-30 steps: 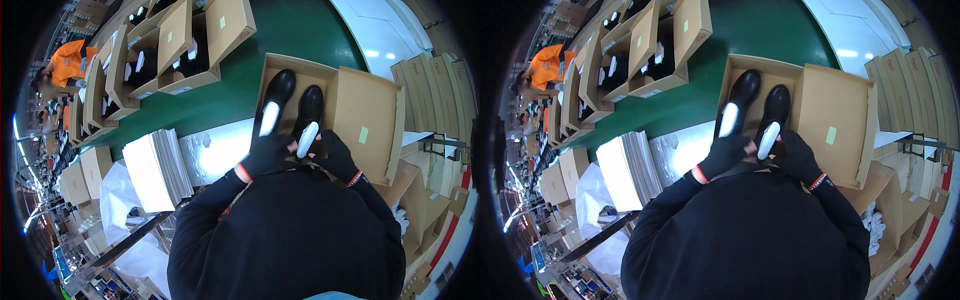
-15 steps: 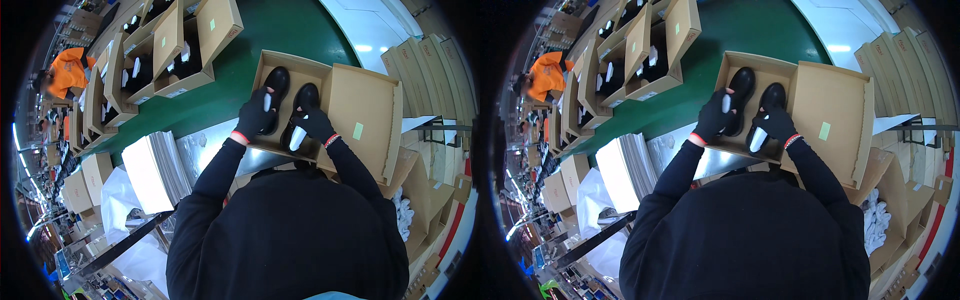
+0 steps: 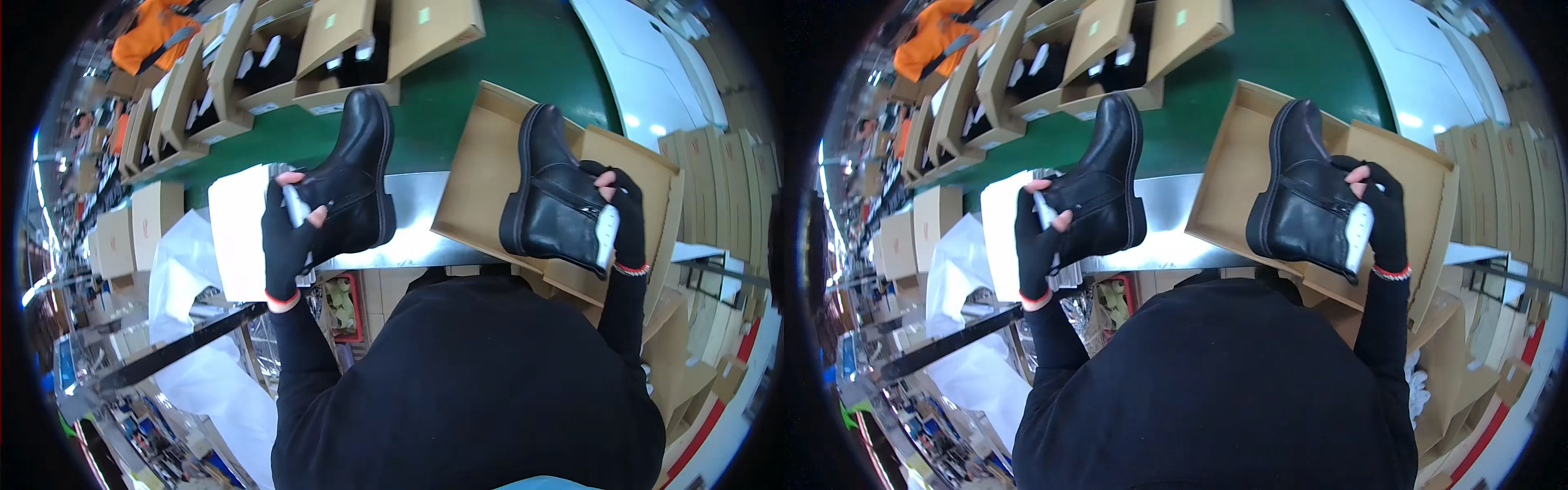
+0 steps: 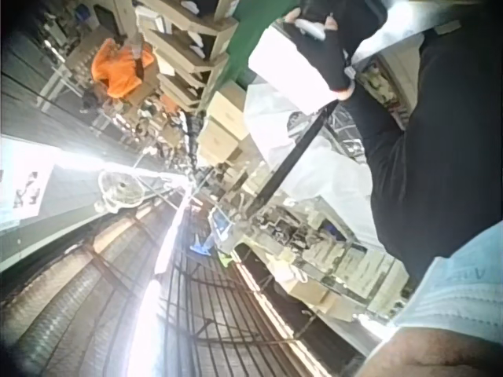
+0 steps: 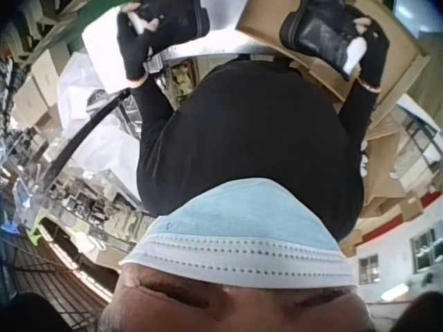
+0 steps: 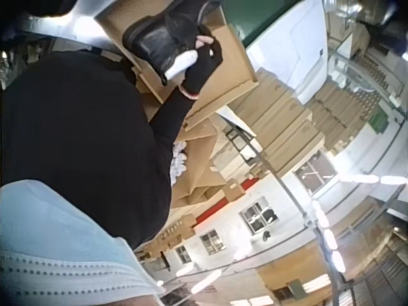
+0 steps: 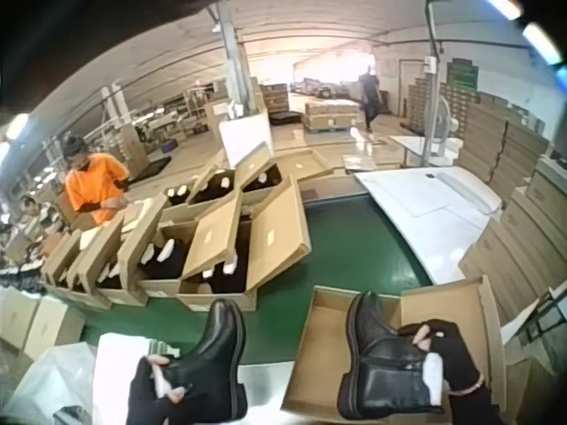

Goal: The person places white tissue paper into a cardboard box, inserts a pair of black shoes, and adds crumpled paper for padding. They then cover the shoes with more tissue paper, close the box, and move it aside to repeat the process with a new box.

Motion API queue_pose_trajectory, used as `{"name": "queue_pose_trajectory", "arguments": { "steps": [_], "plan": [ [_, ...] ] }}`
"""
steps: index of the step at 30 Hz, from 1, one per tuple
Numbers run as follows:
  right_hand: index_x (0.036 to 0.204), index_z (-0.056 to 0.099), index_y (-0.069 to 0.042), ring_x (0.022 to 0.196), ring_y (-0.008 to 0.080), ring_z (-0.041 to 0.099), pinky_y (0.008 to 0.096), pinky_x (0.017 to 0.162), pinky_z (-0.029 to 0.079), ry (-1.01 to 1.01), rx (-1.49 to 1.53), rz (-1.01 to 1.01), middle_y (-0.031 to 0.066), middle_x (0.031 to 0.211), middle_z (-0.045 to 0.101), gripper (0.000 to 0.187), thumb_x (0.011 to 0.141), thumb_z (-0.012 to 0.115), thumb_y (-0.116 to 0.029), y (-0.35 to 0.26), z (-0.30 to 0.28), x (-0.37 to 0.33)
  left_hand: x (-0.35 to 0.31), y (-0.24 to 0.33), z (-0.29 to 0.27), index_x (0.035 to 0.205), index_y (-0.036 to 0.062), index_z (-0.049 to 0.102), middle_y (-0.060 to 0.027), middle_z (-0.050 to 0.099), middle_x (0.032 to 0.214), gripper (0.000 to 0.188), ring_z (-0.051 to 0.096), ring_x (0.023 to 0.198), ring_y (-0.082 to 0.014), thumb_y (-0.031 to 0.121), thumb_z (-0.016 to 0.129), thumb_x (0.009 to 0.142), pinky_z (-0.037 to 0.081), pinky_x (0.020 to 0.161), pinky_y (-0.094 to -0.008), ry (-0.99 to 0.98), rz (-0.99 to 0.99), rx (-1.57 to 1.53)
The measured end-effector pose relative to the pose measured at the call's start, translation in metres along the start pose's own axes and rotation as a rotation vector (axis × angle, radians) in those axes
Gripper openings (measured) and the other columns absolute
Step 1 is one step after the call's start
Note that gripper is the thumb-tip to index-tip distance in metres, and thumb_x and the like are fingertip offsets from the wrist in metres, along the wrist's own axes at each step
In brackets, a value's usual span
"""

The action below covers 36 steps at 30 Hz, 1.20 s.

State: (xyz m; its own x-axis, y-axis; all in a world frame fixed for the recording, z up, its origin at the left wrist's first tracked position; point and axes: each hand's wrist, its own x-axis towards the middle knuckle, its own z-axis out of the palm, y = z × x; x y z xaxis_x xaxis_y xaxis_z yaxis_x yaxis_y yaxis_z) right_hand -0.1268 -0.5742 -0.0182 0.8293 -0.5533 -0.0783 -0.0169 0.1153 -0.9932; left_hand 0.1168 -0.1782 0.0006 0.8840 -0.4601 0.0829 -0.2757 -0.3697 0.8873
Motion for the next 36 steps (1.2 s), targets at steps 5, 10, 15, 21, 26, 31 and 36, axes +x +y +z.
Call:
{"name": "queue_pose_trajectory", "arguments": {
  "steps": [5,10,15,21,26,31,36],
  "plan": [
    [0.084,0.055,0.003,0.095,0.0242,0.061,0.0320,0.085,0.048,-0.166,0.093,-0.078,0.0207,0.112,0.060,0.015,0.076,0.058,-0.010,-0.053,0.074,0.007,-0.026,-0.093,0.010,0.119,0.0182,0.048,-0.0144,0.061,0.100,0.048,0.062,0.090,-0.0387,0.016,0.067,0.075,0.049,0.074,-0.0439,-0.018,-0.220,0.314],
    [0.084,0.059,0.002,0.089,0.0159,0.060,0.0253,0.079,0.047,-0.487,-0.154,-0.153,0.0144,0.103,0.063,0.012,0.079,0.058,-0.008,-0.056,0.144,0.050,-0.057,-0.115,0.008,0.119,0.0139,0.056,-0.0112,0.055,0.117,0.040,0.058,0.102,-0.0331,0.016,0.065,0.080,0.049,0.081,-0.0407,0.211,0.017,0.290],
    [0.081,0.064,-0.003,0.069,0.0091,0.055,0.0237,0.061,0.041,-0.592,-0.450,-0.242,0.0024,0.076,0.060,0.009,0.079,0.055,-0.004,-0.001,0.238,0.077,-0.102,-0.065,-0.040,0.089,0.0024,0.065,-0.0089,0.063,0.084,0.006,0.061,0.079,-0.0201,0.006,0.062,0.085,0.047,0.070,-0.0288,0.671,0.098,0.144],
    [0.083,0.066,-0.007,0.055,0.0126,0.059,0.0275,0.050,0.045,-0.769,-0.698,-0.150,0.0031,0.068,0.062,0.010,0.079,0.063,-0.014,0.090,0.291,0.079,-0.192,-0.042,-0.163,0.089,0.0008,0.064,-0.0034,0.058,0.074,0.017,0.053,0.068,-0.0124,0.013,0.054,0.093,0.044,0.065,-0.0269,1.515,0.227,0.394],
    [0.090,0.066,-0.008,0.050,0.0121,0.058,0.0251,0.042,0.043,-1.012,-0.828,0.192,0.0040,0.073,0.061,0.011,0.084,0.062,-0.016,0.083,0.315,0.060,-0.223,-0.087,-0.278,0.092,0.0025,0.065,-0.0075,0.061,0.079,0.021,0.060,0.072,-0.0170,0.023,0.062,0.089,0.046,0.068,-0.0279,1.450,-0.043,0.537],
    [0.095,0.065,-0.005,0.065,0.0149,0.060,0.0290,0.060,0.048,-0.938,-0.738,-0.178,0.0056,0.080,0.063,0.015,0.083,0.065,-0.014,0.115,0.294,0.072,-0.319,-0.146,-0.328,0.115,0.0037,0.055,-0.0173,0.057,0.113,0.070,0.055,0.108,-0.0344,0.061,0.065,0.076,0.046,0.086,-0.0450,1.635,-0.580,1.175],
    [0.097,0.065,-0.004,0.060,0.0116,0.057,0.0260,0.053,0.045,-0.827,-0.664,-0.120,0.0040,0.074,0.061,0.015,0.084,0.064,-0.012,0.102,0.260,0.043,-0.414,-0.149,-0.288,0.129,-0.0007,0.047,-0.0271,0.051,0.123,0.095,0.051,0.115,-0.0413,0.078,0.046,0.075,0.043,0.093,-0.0491,1.639,-1.106,0.785]
  ]
}}
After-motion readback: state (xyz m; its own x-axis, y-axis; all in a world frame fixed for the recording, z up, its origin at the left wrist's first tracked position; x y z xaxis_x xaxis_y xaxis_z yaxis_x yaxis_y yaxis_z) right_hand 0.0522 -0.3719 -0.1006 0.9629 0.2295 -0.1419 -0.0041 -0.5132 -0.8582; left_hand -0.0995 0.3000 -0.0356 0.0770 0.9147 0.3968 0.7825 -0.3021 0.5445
